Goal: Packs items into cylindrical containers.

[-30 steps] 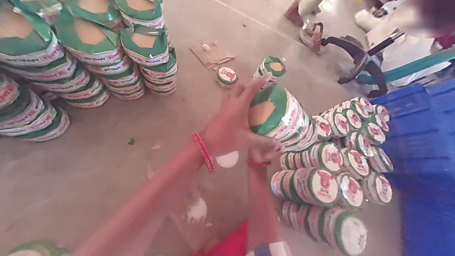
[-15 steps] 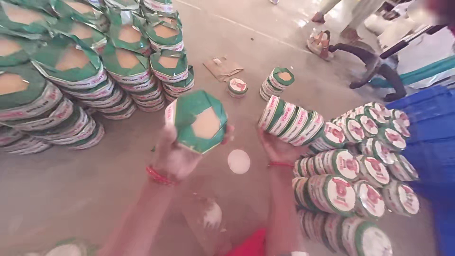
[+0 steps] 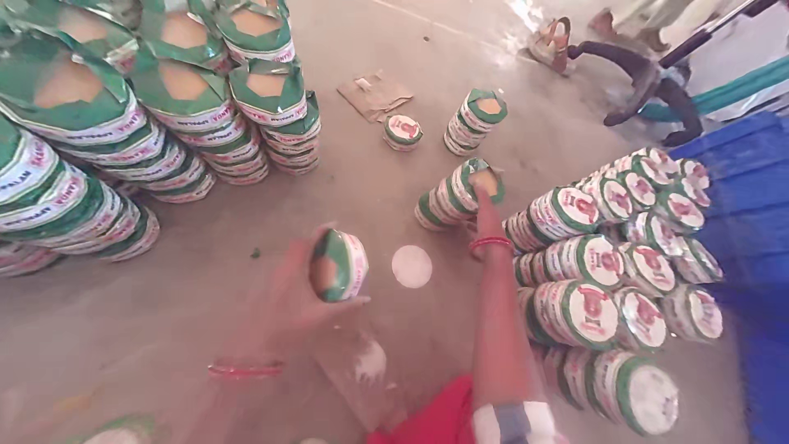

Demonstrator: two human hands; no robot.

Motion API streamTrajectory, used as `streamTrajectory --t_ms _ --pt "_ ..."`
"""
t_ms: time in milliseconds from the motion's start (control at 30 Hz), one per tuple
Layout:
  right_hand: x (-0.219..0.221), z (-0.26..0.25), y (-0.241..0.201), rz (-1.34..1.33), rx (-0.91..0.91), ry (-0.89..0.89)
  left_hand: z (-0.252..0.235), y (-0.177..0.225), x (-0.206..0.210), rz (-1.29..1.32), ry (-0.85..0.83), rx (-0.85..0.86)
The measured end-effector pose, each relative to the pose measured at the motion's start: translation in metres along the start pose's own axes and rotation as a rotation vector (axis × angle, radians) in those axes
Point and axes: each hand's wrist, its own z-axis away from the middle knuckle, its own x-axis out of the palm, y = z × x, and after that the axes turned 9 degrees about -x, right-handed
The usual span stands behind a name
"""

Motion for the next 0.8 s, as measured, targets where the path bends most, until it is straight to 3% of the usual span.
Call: streamTrajectory --t_ms 167,267,333,400,467,567,667,800 --pt "0.001 0.012 0.016 -0.052 -0.056 0.056 -0.015 -0.02 0.038 -0.49 -0.159 0.095" --pt "-0.005 0.025 0.011 -0.02 -0.106 0.169 -0.023 -0.025 0.046 -0.569 -0.289 0.035" --pt "-0.011 0.044 0.004 0.09 -0.236 0.22 -0.024 -0.017 0.041 -0.491 -0.305 0.01" --pt "-0.012 0.066 -0.004 0.278 -0.398 0.085 -0.019 -0.018 0.034 -0.349 -0.204 0.026" --pt "-0.003 0.076 0.006 0.48 -0.504 -0.205 -0.008 -0.025 0.027 -0.191 -0.077 0.005" --pt "0.014 0.075 0.038 0.665 -0.496 -0.561 0.02 -0.032 0.016 0.003 0.046 -0.127" --pt "0.023 0.066 0.052 0.695 -0.491 -0.586 0.047 -0.038 0.01 0.145 0.087 -0.22" --pt "0.033 0.063 0.04 0.677 -0.382 -0.61 0.071 -0.037 -0.002 0.183 0.118 -0.283"
